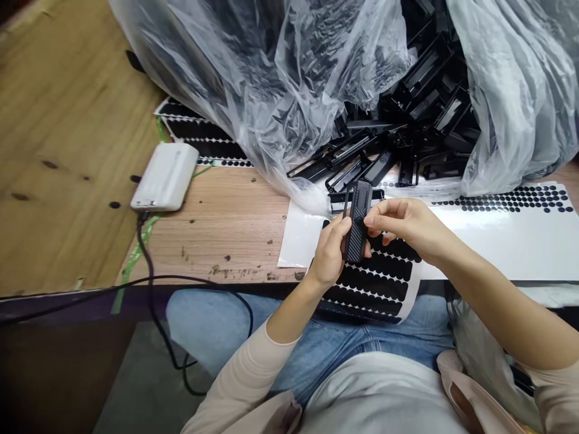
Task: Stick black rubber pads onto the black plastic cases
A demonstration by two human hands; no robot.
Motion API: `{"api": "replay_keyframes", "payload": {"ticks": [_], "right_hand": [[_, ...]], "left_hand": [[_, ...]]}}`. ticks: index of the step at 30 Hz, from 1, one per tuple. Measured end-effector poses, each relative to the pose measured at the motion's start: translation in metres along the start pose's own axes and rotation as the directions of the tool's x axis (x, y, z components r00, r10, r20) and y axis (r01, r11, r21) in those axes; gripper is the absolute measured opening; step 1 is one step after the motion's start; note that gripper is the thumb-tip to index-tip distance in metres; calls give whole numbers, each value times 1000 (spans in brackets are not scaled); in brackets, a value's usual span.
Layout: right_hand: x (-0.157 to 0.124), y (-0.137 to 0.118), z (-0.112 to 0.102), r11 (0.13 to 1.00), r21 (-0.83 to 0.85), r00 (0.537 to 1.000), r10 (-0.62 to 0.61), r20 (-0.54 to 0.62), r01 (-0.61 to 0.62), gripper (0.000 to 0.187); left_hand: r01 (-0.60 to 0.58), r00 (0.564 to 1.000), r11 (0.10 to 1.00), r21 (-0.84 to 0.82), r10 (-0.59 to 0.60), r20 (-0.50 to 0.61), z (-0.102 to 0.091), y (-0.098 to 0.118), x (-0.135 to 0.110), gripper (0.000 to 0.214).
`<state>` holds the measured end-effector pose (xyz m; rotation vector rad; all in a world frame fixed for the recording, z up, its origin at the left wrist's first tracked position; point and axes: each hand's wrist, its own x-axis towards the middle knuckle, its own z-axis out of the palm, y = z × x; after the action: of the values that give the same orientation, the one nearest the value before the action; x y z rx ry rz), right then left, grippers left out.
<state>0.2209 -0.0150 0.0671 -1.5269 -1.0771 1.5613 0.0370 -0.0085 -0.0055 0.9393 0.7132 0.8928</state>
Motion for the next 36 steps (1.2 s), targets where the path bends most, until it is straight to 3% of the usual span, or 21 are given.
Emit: {"api": "replay_keyframes", "payload": {"ticks": [12,20,26,31,34,36], "right_hand": [[1,0,7,998,-9,997,-68,-38,68,36],[-3,-4,11,988,-112,991,-119,-69,110,39],[-5,0,16,946,-247,965,-243,-102,212,35],[-5,9,13,920,-233,930,-349,-115,316,36],[-15,16,-11,833,-438,880,-445,-169,337,23],[-26,26,-34,678,-682,828,-527,-190,274,15]], "left_hand": [[-9,1000,1000,28,9,11,1,1,0,51],[-12,1000,999,33,11,18,-2,-4,0,52],[-8,1000,999,38,7,28,-2,-3,0,51],[-39,999,996,81,36,31,0,1,-2,48],[-50,998,998,36,49,26,1,2,0,45],[-48,999,999,-14,49,7,2,1,1,44]]}}
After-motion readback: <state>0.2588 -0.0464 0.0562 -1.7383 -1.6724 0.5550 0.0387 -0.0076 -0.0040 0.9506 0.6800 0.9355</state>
